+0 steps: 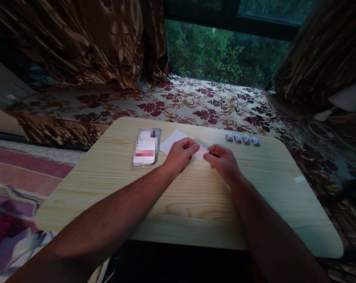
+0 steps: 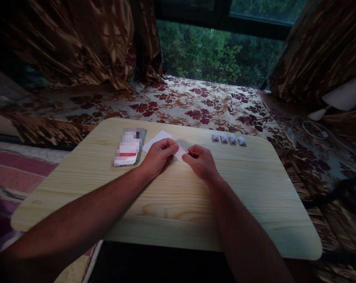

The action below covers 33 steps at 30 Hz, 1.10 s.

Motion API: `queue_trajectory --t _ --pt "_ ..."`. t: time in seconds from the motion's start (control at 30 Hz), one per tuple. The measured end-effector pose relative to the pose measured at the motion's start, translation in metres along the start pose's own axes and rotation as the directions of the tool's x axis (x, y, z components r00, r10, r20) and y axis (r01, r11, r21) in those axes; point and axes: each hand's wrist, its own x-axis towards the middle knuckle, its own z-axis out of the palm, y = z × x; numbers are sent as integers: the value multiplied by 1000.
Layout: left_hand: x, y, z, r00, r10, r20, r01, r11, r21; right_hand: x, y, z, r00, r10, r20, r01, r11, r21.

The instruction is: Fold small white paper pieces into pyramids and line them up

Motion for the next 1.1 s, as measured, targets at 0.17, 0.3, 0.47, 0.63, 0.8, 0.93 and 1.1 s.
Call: queue_trajectory --t 0.17,0.3,0.47,0.63,0.8,0.93,1.1 --pt "0 -2 0 1000 -6 16 6 999 -38 1 4 -1 997 -73 -17 74 994 80" --pt "0 -1 0 1000 -19 11 19 999 -42 1 7 -1 991 -132 -5 131 977 171" --pt "1 -1 0 999 -44 17 45 998 -50 2 10 -3 977 -209 46 199 966 166" --pt "2 -1 -2 998 -53 33 55 998 -33 3 10 -5 960 -275 59 265 955 134" --pt "3 -2 -2 996 -66 62 70 995 -64 4 11 -7 963 -260 72 249 959 135" --pt "3 -3 -2 996 -68 49 72 995 -72 3 8 -8 983 -168 76 151 971 184" --pt "3 -2 -2 1000 -10 28 13 994 -108 1 0 -7 992 -79 95 53 967 250"
